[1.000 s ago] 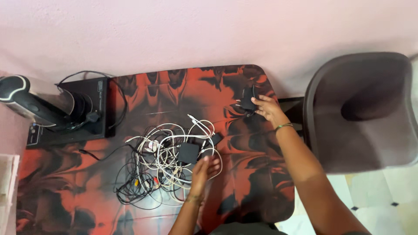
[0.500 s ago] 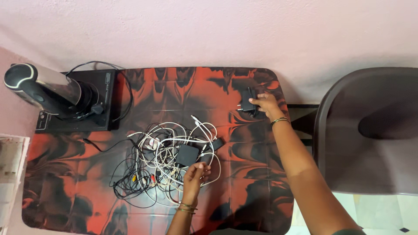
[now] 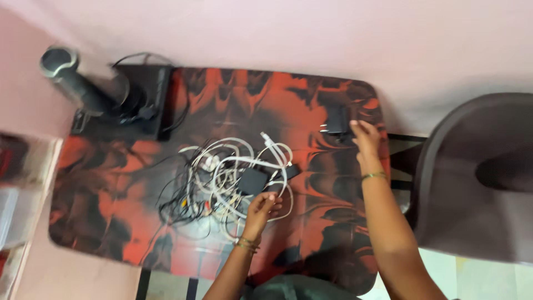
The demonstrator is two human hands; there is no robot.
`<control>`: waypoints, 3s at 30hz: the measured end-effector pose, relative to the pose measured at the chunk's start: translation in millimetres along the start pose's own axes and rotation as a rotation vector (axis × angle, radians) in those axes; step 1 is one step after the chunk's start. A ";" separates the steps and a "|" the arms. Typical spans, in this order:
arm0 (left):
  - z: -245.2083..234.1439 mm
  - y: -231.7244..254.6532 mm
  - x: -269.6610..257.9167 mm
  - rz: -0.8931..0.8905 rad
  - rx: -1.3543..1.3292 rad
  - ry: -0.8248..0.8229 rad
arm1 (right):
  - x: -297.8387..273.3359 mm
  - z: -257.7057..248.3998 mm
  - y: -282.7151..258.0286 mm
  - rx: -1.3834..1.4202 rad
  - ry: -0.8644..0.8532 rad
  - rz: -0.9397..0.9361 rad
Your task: The person untangles a pile of white and black charging cables and adapters on a table. They separate the cables, coil some of them, and place the adapters on the table surface.
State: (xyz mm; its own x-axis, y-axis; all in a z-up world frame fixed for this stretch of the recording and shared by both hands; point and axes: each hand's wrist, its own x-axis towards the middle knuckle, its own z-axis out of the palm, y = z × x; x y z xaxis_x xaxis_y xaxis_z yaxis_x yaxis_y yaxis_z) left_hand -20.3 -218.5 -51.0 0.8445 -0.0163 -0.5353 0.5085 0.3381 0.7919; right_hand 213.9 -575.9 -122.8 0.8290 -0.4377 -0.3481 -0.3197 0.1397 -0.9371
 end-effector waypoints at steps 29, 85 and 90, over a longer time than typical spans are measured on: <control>-206.2 28.6 -52.2 0.155 -0.243 0.104 | -311.9 191.1 14.6 -1.207 -0.428 -0.670; -302.9 103.4 -9.9 0.540 1.367 0.751 | -366.4 -86.8 -169.4 1.411 -0.610 -0.078; -296.7 103.4 -0.5 0.493 1.181 0.674 | -377.0 -67.6 -173.2 1.391 -0.617 -0.090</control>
State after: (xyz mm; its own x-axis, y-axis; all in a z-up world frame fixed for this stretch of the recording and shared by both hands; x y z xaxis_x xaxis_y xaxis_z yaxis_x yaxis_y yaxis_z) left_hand -18.0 95.6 -56.1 0.9027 0.4212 0.0882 0.3154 -0.7869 0.5303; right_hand -74.2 -495.1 172.3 0.9901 -0.1120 0.0846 0.1210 0.9865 -0.1101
